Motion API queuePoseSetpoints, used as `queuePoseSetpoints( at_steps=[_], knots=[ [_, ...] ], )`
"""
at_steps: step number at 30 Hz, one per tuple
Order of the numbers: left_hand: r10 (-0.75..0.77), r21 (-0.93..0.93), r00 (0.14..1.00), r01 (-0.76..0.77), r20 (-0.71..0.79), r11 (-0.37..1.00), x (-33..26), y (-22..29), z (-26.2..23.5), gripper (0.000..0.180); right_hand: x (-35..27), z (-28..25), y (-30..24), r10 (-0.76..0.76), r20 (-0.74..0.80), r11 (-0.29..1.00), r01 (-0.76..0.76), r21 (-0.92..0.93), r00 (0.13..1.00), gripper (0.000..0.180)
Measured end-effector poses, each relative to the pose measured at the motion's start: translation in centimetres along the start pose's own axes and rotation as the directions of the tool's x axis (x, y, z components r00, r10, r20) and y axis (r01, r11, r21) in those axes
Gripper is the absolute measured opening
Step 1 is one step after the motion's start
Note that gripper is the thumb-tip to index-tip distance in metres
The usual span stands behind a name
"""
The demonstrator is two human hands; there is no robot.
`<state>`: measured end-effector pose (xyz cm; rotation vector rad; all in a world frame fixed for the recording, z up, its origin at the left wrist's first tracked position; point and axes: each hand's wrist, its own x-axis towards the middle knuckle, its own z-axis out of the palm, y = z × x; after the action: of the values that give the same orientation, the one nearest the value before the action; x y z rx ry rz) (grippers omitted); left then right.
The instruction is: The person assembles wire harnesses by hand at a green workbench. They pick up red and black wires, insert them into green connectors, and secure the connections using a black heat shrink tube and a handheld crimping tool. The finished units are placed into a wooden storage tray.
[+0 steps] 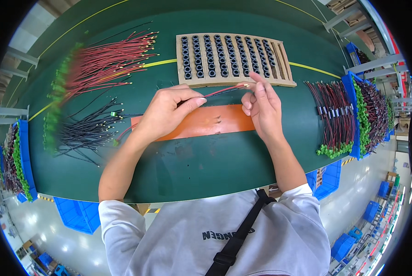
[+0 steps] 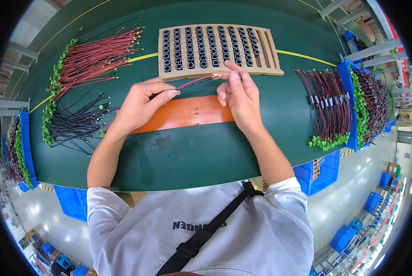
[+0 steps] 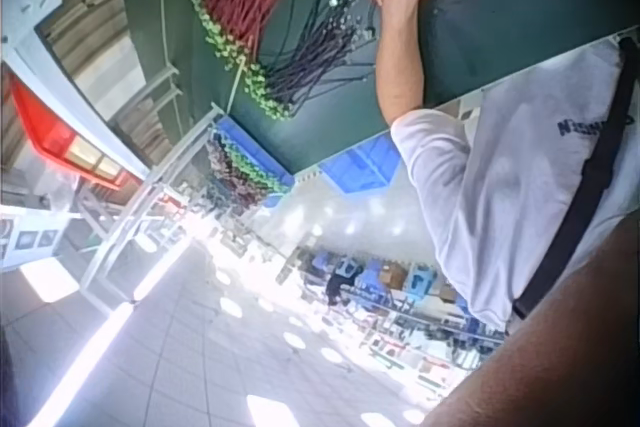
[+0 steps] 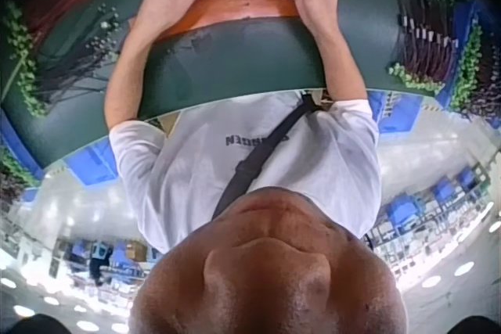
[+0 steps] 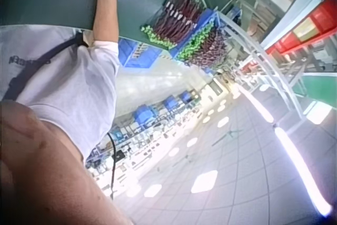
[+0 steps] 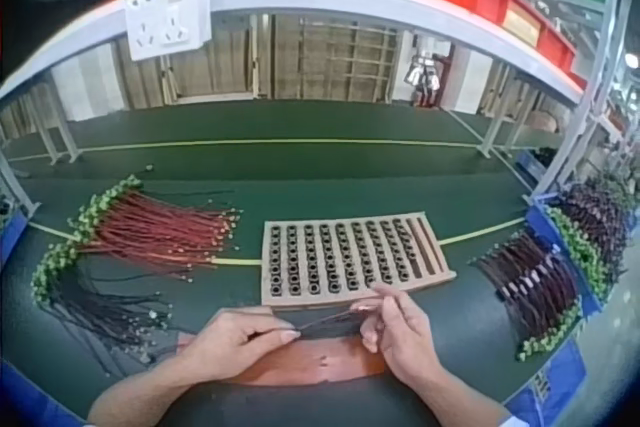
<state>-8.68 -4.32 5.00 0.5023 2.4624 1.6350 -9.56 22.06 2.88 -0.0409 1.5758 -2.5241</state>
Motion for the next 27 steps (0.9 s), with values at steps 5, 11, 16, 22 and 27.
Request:
queuePoseSetpoints(
  at_steps=[5,11,16,22,27],
  knots=[
    [0.055,0.097,0.998,-0.055,0.010,0.994,0.0,0.3,0.2,0.018,0.5,-1.4,0.8,-0.027,0.038,1.000,0.027,0.001,0.999,0.030],
    [0.145,0.136,0.989,-0.142,-0.009,0.980,0.0,-0.1,0.5,0.020,0.3,-0.5,0.4,-0.016,-0.008,0.992,0.017,0.129,1.000,0.028],
    [0.143,0.121,0.990,-0.141,-0.010,0.983,-0.1,0.1,0.8,0.021,0.2,-0.8,0.6,0.020,0.027,0.990,-0.024,0.140,0.999,0.028],
    [0.221,0.194,0.974,-0.207,-0.052,0.959,-0.1,0.4,1.1,0.021,-0.1,-0.6,0.5,0.057,0.047,0.978,-0.065,0.196,0.997,0.028],
    [0.195,0.275,0.981,-0.183,-0.016,0.944,-0.3,0.3,1.4,0.020,-0.1,-0.7,0.7,0.048,0.043,0.979,-0.055,0.196,0.998,0.029]
  ],
)
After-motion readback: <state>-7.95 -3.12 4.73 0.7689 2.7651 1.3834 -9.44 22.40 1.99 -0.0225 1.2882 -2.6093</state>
